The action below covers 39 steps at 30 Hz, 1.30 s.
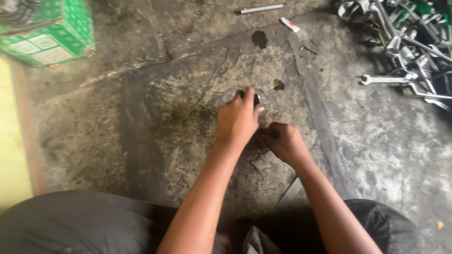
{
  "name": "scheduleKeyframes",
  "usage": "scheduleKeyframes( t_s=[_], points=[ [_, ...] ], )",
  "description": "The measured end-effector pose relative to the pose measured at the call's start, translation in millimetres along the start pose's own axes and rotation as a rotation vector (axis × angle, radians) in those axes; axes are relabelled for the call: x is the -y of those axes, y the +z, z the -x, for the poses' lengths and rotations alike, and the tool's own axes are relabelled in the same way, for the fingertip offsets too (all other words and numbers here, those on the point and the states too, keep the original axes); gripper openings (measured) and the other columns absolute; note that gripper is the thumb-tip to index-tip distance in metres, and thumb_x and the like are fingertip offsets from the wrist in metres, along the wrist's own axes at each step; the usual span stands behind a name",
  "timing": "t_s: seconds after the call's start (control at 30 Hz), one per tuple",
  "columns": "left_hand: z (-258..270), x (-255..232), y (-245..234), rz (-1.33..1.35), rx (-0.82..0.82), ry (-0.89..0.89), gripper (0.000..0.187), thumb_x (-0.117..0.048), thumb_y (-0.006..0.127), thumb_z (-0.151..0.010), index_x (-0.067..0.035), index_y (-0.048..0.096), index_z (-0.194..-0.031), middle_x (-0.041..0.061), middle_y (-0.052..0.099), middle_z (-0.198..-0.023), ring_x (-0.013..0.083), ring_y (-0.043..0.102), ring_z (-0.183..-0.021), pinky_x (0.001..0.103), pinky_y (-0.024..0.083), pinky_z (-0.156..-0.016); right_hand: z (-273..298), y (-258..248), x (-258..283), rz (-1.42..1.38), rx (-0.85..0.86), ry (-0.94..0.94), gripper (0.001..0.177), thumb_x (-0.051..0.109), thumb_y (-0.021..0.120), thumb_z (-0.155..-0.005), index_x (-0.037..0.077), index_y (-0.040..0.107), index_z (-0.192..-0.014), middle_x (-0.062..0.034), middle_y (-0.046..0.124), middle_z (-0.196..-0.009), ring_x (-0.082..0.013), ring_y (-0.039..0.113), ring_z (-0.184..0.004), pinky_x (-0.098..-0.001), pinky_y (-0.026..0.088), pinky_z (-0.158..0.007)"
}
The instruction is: The person sits on the floor and uses a metal file to scrape and clean a curved metal part. They repeatedly rub the file against the surface to remove rust and debris, occasionally turning the part over to work on different sides.
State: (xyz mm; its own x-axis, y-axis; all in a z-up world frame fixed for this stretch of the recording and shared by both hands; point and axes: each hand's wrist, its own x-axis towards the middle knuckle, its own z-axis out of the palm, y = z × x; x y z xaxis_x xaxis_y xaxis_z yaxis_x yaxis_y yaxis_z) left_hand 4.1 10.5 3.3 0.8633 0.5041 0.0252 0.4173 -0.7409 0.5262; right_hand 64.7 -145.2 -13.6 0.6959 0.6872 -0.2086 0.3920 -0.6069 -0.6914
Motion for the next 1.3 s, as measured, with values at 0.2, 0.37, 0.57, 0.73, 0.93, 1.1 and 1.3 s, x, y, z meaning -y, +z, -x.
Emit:
scheduleKeyframes(
  t_s=[0.2, 0.37, 0.57, 0.73, 0.93, 1.1, 1.3],
  points=[
    [4.7, -0.8, 0.2, 0.022, -0.119, 0.093, 0.039, -0.028, 0.078, -0.087, -0.006, 0.055, -0.111, 0.017, 0.070, -0.086, 0.0354, 0.073, -0.068, 0.045, 0.059, -0.057, 9.1, -7.6, 5.7, 0.022, 0.016, 0.048, 0.016, 0.013, 0.077, -0.084, 0.003, 0.073, -0.095, -0.0139, 0.077, -0.083, -0.0232, 0.076, -0.072, -0.0381, 0.059, -0.070],
    [1.6, 0.9, 5.2, 0.017, -0.071, 0.074, 0.038, -0.026, 0.076, -0.089, -0.006, 0.055, -0.114, 0.017, 0.071, -0.088, 0.0303, 0.075, -0.067, 0.040, 0.061, -0.054, 12.8, -15.3, -1.5, 0.064, 0.153, 0.043, 0.026, 0.012, 0.074, -0.085, 0.011, 0.076, -0.110, -0.0114, 0.080, -0.095, -0.0213, 0.077, -0.079, -0.0361, 0.061, -0.076],
    [-1.8, 2.9, 9.0, 0.024, -0.038, 0.048, 0.037, -0.023, 0.075, -0.091, -0.005, 0.054, -0.117, 0.017, 0.070, -0.089, 0.0286, 0.075, -0.067, 0.039, 0.062, -0.054, 48.6, -11.9, 4.4, 0.283, 0.240, -0.032, 0.050, 0.008, 0.066, -0.092, 0.018, 0.062, -0.141, -0.0225, 0.063, -0.118, -0.0272, 0.073, -0.076, -0.0376, 0.061, -0.076],
    [0.4, 3.5, 19.3, 0.072, -0.128, 0.114, 0.043, -0.017, 0.075, -0.088, -0.003, 0.055, -0.123, 0.020, 0.072, -0.093, 0.0281, 0.075, -0.066, 0.037, 0.061, -0.055, 54.1, -13.1, 10.3, 0.262, 0.256, -0.024, 0.042, 0.010, 0.059, -0.095, 0.018, 0.063, -0.137, -0.0229, 0.073, -0.087, -0.0344, 0.071, -0.073, -0.0446, 0.057, -0.070],
    [-3.0, 3.6, 13.6, 0.107, -0.074, 0.119, 0.042, -0.020, 0.076, -0.089, -0.006, 0.058, -0.125, 0.017, 0.074, -0.089, 0.0286, 0.074, -0.069, 0.039, 0.060, -0.059, 45.2, -6.0, 0.9, 0.213, 0.142, -0.179, 0.037, 0.011, 0.060, -0.094, 0.016, 0.067, -0.130, -0.0167, 0.073, -0.090, -0.0355, 0.071, -0.075, -0.0454, 0.056, -0.068],
    [-0.9, 6.3, 11.4, 0.093, -0.054, 0.103, 0.044, -0.022, 0.077, -0.090, -0.006, 0.057, -0.125, 0.016, 0.073, -0.089, 0.0285, 0.075, -0.069, 0.040, 0.060, -0.059, 55.9, -4.5, 5.1, 0.490, 0.069, -0.165, 0.048, 0.000, 0.059, -0.082, 0.018, 0.069, -0.126, -0.0123, 0.070, -0.089, -0.0345, 0.068, -0.074, -0.0449, 0.054, -0.063],
    [-4.3, 5.7, 13.9, 0.068, -0.023, 0.079, 0.039, -0.026, 0.076, -0.093, -0.007, 0.056, -0.121, 0.017, 0.073, -0.093, 0.0312, 0.076, -0.078, 0.042, 0.061, -0.066, 62.9, -8.3, 8.3, 0.539, 0.138, -0.098, 0.058, -0.006, 0.053, -0.084, 0.020, 0.066, -0.134, -0.0075, 0.071, -0.089, -0.0252, 0.069, -0.067, -0.0389, 0.055, -0.057]
  ],
)
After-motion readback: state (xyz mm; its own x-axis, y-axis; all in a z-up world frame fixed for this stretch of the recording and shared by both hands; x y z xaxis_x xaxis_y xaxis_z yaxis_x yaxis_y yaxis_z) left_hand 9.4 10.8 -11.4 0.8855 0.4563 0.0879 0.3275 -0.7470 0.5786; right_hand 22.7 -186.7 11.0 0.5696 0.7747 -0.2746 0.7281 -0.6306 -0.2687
